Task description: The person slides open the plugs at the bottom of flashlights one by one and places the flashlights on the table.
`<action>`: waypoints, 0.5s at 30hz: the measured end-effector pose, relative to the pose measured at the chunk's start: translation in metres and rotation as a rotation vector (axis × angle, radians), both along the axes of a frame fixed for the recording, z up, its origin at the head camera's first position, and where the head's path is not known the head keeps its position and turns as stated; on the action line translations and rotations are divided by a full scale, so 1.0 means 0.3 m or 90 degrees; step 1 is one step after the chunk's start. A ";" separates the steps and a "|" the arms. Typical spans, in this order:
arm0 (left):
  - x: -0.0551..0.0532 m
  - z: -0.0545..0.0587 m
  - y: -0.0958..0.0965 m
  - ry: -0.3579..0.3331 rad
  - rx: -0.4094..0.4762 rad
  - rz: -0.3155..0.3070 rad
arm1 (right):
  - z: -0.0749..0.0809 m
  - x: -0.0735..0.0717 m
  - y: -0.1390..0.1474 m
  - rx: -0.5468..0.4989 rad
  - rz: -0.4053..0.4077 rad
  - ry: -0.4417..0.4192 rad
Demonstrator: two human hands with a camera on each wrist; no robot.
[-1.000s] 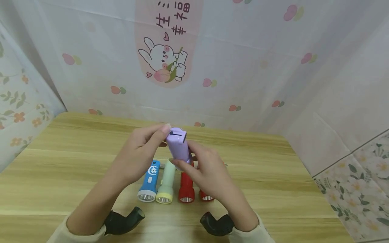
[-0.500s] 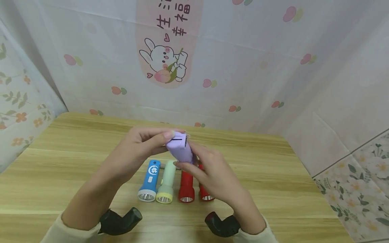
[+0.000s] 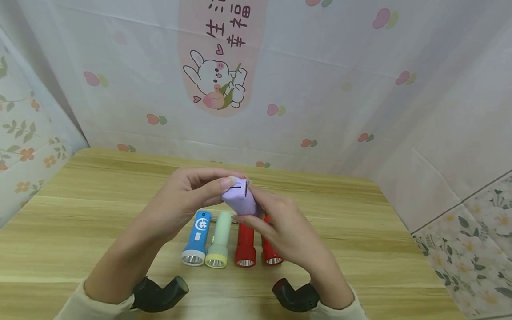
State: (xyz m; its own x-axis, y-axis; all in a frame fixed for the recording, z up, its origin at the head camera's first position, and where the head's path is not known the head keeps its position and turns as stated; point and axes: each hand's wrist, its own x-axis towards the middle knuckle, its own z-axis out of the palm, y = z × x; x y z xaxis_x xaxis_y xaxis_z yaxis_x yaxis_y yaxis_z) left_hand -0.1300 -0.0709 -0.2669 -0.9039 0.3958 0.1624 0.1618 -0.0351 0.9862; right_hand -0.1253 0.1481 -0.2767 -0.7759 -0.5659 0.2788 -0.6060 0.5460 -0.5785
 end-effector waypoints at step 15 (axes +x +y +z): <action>0.021 0.012 -0.002 0.001 -0.011 0.023 | 0.004 0.005 0.005 0.017 0.026 -0.048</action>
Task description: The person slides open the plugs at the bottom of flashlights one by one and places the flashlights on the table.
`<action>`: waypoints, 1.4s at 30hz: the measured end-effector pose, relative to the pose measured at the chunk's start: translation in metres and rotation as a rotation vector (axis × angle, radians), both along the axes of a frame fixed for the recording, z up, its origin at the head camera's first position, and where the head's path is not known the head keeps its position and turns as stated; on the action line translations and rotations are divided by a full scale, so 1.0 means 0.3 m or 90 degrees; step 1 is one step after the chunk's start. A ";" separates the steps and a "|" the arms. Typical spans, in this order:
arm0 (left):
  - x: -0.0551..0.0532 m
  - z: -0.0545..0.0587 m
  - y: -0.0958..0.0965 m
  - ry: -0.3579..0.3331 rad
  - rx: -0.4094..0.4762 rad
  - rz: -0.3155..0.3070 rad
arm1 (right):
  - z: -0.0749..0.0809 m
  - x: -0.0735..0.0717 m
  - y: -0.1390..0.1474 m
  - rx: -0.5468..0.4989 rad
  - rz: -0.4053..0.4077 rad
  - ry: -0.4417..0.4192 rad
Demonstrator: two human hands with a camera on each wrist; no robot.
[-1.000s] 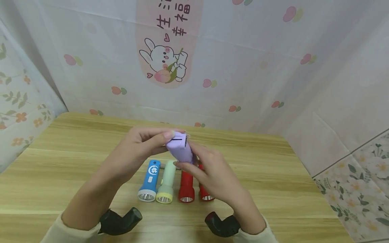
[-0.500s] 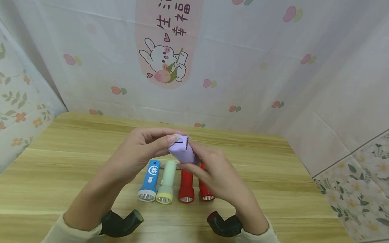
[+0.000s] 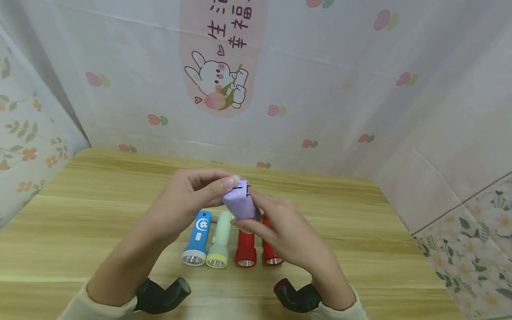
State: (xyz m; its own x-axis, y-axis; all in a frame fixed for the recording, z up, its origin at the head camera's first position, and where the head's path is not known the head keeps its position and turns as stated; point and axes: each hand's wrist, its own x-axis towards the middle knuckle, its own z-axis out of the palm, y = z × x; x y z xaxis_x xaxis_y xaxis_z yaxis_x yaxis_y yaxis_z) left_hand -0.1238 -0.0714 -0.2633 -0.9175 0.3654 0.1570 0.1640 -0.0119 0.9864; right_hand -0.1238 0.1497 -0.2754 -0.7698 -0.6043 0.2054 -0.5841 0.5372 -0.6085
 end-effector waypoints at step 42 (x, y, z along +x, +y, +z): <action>0.002 -0.002 -0.029 0.023 -0.046 -0.125 | 0.014 0.003 0.033 0.077 0.099 -0.012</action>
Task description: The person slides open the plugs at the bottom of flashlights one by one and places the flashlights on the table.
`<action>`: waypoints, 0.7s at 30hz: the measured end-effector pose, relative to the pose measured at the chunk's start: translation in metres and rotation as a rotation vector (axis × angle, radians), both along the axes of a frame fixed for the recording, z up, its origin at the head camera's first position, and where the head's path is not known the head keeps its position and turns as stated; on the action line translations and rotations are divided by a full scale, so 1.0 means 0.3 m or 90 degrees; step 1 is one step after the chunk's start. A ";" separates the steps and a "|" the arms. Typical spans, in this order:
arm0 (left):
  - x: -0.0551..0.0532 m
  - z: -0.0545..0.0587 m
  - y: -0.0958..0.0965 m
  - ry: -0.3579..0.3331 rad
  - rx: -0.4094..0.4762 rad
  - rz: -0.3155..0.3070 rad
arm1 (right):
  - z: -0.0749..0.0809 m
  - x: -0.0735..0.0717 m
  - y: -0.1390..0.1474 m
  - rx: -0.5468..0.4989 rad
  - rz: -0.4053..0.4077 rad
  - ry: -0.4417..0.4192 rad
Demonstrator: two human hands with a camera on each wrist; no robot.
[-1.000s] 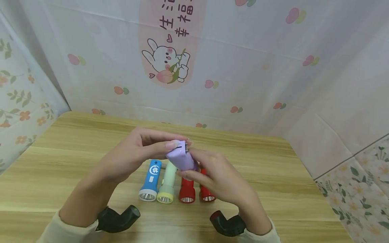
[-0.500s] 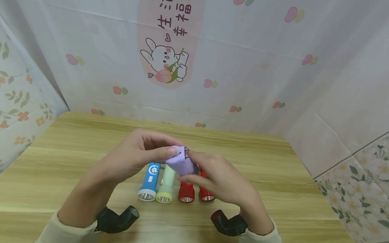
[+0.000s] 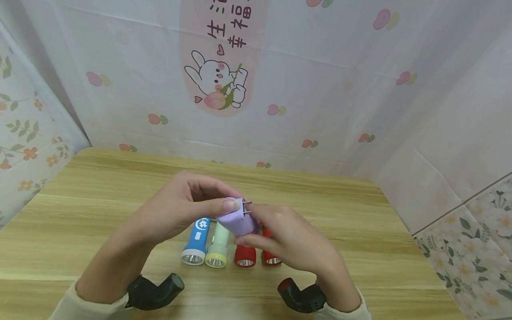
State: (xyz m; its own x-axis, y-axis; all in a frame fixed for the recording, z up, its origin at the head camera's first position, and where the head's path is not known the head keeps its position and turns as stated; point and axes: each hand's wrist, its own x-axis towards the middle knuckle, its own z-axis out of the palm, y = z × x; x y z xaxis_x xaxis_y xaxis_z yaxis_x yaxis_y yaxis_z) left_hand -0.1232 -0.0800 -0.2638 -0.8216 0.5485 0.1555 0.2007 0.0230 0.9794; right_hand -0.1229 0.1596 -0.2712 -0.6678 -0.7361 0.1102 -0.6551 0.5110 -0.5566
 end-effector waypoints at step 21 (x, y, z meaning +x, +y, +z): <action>-0.003 0.010 -0.050 0.071 -0.004 -0.141 | -0.003 0.010 0.002 -0.015 0.103 0.018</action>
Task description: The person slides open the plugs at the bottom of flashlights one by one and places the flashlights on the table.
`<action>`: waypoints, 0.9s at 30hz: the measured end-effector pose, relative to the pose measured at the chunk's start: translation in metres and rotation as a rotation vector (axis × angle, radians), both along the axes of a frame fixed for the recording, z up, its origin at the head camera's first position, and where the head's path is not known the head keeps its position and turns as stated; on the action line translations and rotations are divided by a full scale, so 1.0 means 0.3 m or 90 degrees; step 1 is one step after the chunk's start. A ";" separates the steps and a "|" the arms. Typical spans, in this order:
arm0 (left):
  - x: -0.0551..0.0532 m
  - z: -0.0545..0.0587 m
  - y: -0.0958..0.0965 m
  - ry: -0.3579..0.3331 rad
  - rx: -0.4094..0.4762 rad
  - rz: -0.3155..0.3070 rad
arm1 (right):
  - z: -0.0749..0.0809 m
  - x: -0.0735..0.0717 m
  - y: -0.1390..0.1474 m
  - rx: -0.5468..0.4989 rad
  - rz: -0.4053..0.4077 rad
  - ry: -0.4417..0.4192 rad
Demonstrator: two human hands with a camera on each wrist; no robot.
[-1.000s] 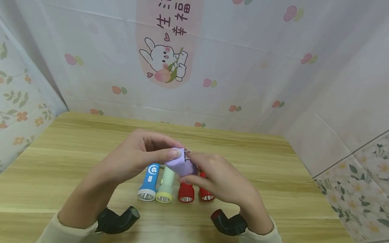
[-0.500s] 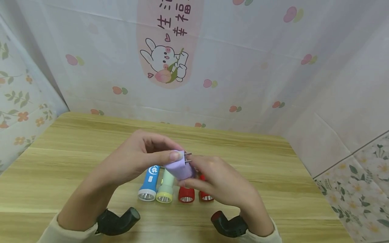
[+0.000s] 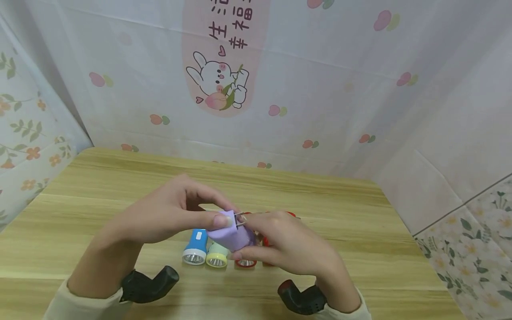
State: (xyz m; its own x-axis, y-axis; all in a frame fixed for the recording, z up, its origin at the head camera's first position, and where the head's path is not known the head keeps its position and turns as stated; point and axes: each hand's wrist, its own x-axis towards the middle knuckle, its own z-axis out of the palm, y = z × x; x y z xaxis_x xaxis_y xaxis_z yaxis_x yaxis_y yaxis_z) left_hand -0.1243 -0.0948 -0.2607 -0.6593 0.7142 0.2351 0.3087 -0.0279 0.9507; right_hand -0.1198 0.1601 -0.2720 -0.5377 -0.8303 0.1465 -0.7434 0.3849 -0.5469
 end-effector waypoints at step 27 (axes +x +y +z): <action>-0.004 -0.010 0.024 0.000 -0.084 0.055 | -0.003 -0.006 -0.008 0.044 -0.040 -0.109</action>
State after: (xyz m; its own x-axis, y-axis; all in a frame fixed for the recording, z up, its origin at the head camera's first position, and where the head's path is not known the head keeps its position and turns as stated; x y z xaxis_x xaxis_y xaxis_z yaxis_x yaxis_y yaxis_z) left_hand -0.1253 -0.0875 -0.2638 -0.7199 0.6794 0.1422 0.3042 0.1246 0.9444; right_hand -0.1215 0.1577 -0.2728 -0.6004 -0.7997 -0.0077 -0.6157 0.4683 -0.6338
